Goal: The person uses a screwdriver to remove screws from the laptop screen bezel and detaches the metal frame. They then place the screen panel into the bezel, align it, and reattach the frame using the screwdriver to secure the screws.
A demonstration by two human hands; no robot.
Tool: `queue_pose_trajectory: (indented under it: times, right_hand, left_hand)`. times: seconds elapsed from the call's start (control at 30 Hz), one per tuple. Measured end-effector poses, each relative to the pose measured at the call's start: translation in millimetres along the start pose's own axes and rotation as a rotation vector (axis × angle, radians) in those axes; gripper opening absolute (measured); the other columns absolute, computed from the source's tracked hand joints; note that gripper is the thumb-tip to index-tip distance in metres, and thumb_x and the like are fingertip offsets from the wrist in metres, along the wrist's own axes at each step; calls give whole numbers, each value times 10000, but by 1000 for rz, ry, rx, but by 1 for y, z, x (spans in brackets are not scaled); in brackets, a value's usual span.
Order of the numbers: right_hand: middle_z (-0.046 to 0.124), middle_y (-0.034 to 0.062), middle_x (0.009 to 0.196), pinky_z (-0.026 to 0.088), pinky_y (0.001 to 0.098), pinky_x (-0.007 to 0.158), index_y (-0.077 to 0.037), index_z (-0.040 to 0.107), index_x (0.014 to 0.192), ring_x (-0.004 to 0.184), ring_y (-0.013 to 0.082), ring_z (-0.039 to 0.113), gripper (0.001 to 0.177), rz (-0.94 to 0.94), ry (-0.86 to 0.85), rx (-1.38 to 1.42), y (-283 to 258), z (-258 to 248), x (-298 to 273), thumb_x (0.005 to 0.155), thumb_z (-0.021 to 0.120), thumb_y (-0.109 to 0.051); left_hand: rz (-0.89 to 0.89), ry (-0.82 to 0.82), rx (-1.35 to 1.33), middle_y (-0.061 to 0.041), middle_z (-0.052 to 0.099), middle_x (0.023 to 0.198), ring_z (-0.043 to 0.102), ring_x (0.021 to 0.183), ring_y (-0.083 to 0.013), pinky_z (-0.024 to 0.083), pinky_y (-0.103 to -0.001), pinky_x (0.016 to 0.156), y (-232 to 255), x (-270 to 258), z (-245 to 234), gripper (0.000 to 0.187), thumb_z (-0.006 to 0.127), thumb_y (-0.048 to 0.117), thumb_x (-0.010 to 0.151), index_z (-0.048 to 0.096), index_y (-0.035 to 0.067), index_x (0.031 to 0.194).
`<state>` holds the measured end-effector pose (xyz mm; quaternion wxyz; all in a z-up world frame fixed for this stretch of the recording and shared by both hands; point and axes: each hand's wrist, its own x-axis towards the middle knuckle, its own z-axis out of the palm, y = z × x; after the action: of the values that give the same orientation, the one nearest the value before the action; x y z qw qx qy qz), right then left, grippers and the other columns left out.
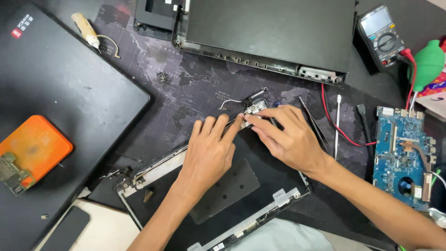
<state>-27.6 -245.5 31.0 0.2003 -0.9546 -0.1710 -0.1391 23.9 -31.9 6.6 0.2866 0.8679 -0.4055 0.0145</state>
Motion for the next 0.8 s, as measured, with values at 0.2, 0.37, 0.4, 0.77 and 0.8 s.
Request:
queue_pose_trajectory:
  times: [0.2,0.37,0.4,0.77,0.8]
  right_hand:
    - [665,98,1167,500,421,909,-78,710,1261,1025,301,625,431,-36,18,-102,-3,7,-3,845,805,-137]
    - [677,91,1186,525,388,917,-26,692,1236,1044,281,648,386,48,70,-6,-3,12,-5,881,819,-111]
    - [680,95,1183,530,382,916,-15,690,1223,1040,283,653,377,65,83,17,-4,13,-4,881,823,-101]
    - [662,84,1197,517,391,912,-82,714,1261,1043,282,631,394,72,54,-4,-3,15,-6,882,813,-126]
    - [660,73,1200,509,395,910,-105,721,1264,1046,277,621,392,61,37,-19,-2,15,-7,883,808,-140]
  left_hand:
    - [-18,-3,-73,-112,583,1123,515,995,-285,414,-416,895,-4,1,0,616,683,16,785,605,17,1397]
    - [-18,8,-92,-115,586,1121,516,996,-287,413,-415,887,-6,0,4,595,672,2,794,620,31,1386]
    - [-24,11,-95,-116,586,1122,520,1002,-285,414,-413,887,-6,0,4,591,667,-4,797,623,35,1385]
    - [-33,4,-122,-120,559,1091,516,983,-295,414,-421,890,-6,3,-1,585,659,-5,793,624,16,1377]
    - [-36,-4,-125,-120,556,1091,515,982,-296,415,-419,888,-6,3,-1,580,657,-6,794,625,17,1372]
